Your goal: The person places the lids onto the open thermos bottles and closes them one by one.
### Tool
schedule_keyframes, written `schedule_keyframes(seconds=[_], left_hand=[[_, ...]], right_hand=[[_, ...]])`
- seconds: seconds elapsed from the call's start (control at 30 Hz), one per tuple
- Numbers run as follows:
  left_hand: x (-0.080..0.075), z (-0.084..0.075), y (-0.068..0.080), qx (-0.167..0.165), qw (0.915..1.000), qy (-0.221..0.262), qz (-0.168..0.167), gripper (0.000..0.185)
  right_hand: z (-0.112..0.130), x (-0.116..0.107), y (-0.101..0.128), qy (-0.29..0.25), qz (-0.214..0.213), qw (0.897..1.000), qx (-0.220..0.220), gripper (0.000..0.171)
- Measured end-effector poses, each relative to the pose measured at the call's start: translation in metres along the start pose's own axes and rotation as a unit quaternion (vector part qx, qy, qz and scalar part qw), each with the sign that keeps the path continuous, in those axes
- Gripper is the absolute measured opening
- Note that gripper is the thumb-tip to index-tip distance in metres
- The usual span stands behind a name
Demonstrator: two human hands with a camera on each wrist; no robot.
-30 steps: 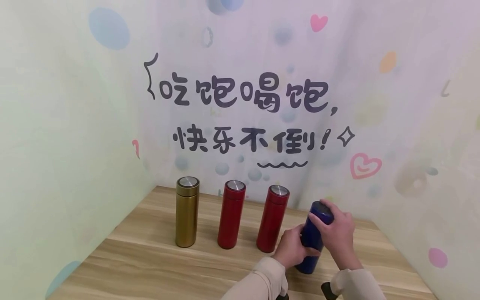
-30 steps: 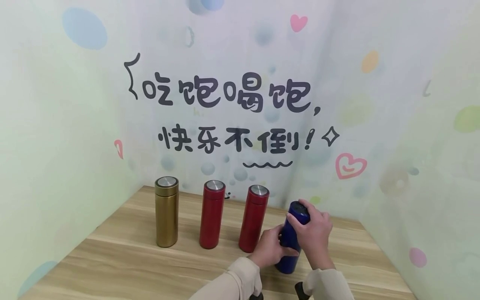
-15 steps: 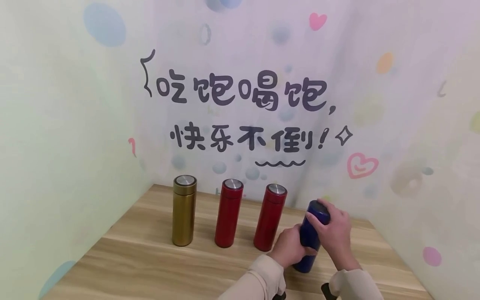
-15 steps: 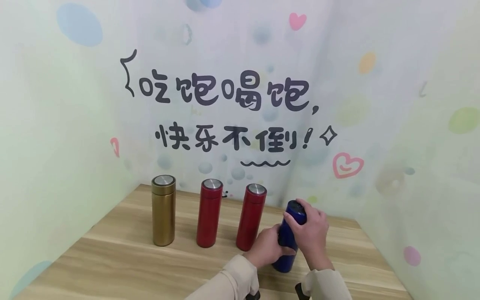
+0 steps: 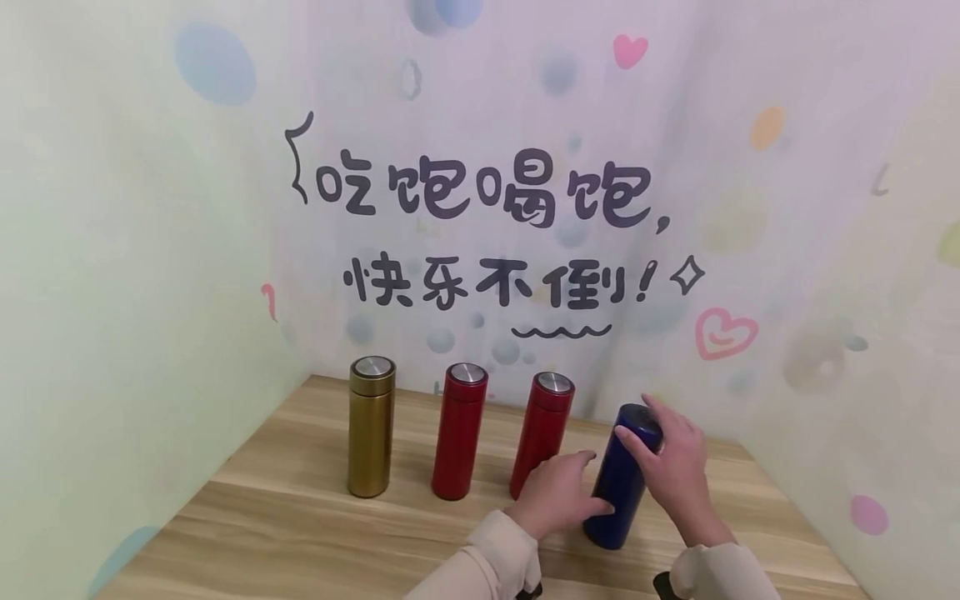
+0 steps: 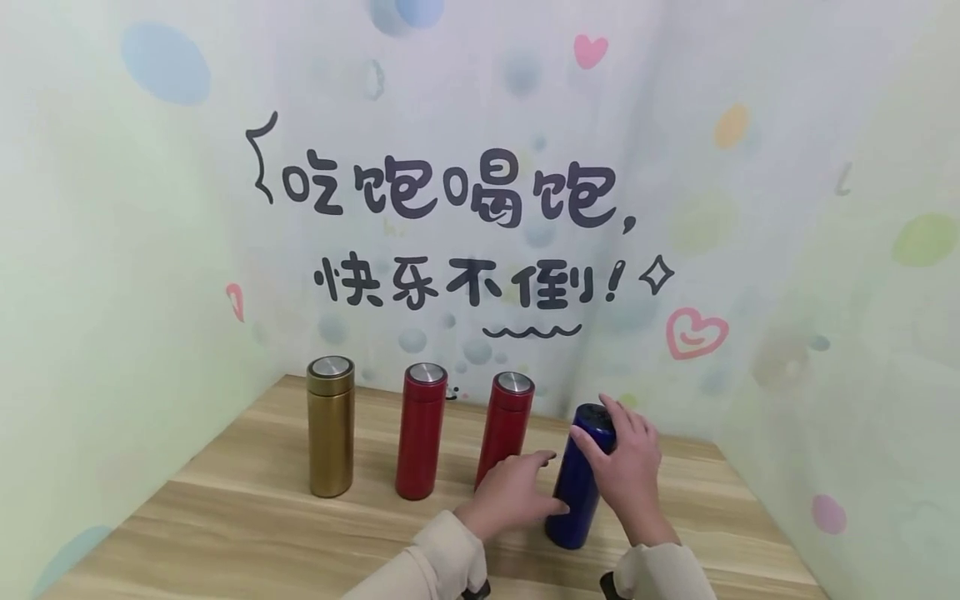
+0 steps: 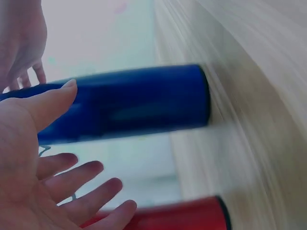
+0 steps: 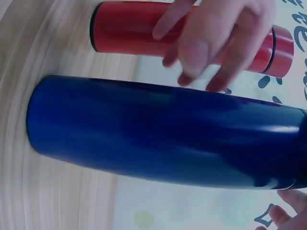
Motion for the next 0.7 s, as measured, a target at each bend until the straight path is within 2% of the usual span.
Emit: schedule_keyframes(seconds=[0.2,0.3,0.43,0.57,0.7], left_hand=[[-0.006,0.019,0.017,0.013,0.9998,-0.017,0.004,0.062],[-0.009,0.030,0.025,0.016,0.9998,-0.014,0.006,0.062],[-0.018,0.038,0.033,0.023,0.9991,-0.035,0.006,0.058],[-0.026,0.041,0.041,0.028,0.9980,-0.057,0.005,0.056],[-0.031,0.044,0.046,0.042,0.9965,-0.072,-0.004,0.055]], right_hand=[[0.007,-0.012,0.007,-0.018,-0.050,0.999,-0.012,0.053],[0.016,-0.017,0.017,-0.010,-0.103,0.993,-0.059,0.052],[0.033,-0.020,0.031,-0.012,-0.162,0.976,-0.143,0.047],[0.046,-0.012,0.044,-0.018,-0.169,0.965,-0.201,0.051],[0.050,0.000,0.057,-0.005,-0.150,0.966,-0.212,0.053]])
Point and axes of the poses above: each hand's wrist, its own y-axis away from the middle knuckle, its own x-axis out of the palm, z = x × y, the point moved 7 cm from there along -y, towards the middle knuckle, and after that the axes turned 6 degrees about x, right-handed, at the moved point
